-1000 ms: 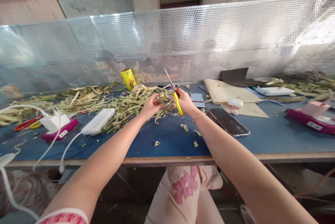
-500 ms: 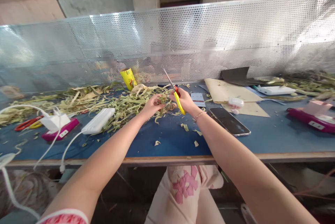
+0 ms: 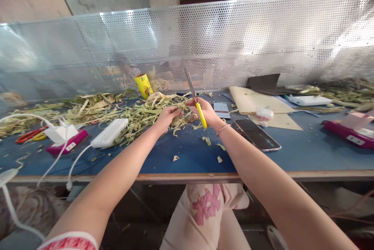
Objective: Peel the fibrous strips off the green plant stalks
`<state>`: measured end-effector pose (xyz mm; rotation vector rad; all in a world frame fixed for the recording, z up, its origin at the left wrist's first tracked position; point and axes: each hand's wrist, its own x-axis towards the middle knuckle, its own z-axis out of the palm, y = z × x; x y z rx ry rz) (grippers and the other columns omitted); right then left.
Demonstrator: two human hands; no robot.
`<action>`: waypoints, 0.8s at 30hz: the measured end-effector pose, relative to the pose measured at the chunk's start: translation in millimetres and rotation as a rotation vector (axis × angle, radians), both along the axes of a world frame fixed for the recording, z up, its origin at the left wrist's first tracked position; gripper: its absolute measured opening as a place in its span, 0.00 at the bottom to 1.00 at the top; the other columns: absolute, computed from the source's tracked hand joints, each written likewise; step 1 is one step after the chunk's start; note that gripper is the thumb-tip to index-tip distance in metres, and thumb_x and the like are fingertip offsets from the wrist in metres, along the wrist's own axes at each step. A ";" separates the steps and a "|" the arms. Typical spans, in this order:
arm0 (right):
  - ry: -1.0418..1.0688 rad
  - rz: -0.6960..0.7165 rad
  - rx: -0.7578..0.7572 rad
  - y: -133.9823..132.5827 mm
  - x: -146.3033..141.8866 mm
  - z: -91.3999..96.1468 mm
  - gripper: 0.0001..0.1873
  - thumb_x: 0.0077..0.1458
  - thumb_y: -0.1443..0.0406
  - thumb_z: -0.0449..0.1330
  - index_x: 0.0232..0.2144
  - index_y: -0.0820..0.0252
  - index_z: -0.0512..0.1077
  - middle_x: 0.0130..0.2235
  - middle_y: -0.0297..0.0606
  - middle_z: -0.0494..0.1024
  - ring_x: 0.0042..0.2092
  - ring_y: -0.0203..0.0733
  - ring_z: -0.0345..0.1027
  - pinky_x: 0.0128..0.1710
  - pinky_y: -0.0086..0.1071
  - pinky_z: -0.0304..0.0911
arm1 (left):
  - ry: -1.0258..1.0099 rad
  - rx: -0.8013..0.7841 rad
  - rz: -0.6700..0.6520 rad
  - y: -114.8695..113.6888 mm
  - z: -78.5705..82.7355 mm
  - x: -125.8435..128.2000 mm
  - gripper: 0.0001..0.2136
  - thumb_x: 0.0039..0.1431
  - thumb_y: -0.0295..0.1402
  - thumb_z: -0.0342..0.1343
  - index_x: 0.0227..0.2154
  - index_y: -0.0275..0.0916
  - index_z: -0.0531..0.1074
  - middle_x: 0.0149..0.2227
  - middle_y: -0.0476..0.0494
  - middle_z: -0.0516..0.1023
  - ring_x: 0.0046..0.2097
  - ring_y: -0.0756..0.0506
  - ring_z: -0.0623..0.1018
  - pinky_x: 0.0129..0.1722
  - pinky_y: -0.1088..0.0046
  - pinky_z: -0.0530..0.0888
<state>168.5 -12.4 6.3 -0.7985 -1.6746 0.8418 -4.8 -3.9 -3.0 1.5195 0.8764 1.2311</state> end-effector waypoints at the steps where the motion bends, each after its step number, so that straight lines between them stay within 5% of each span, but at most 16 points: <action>1: -0.011 0.000 -0.002 -0.3 -0.5 -0.6 0.19 0.43 0.56 0.58 0.36 0.62 0.67 0.40 0.42 0.76 0.42 0.41 0.69 0.44 0.36 0.63 | 0.005 0.013 -0.004 1.0 -0.9 -0.8 0.08 0.45 0.35 0.61 0.21 0.34 0.72 0.21 0.47 0.73 0.19 0.56 0.64 0.18 0.80 0.57; 24: -0.098 -0.054 0.085 10.6 -0.5 -14.2 0.16 0.41 0.61 0.60 0.35 0.61 0.71 0.32 0.36 0.76 0.36 0.40 0.68 0.40 0.35 0.62 | -0.048 -0.027 -0.021 1.1 -3.9 1.4 0.11 0.42 0.36 0.62 0.22 0.33 0.70 0.19 0.50 0.68 0.19 0.57 0.63 0.20 0.78 0.57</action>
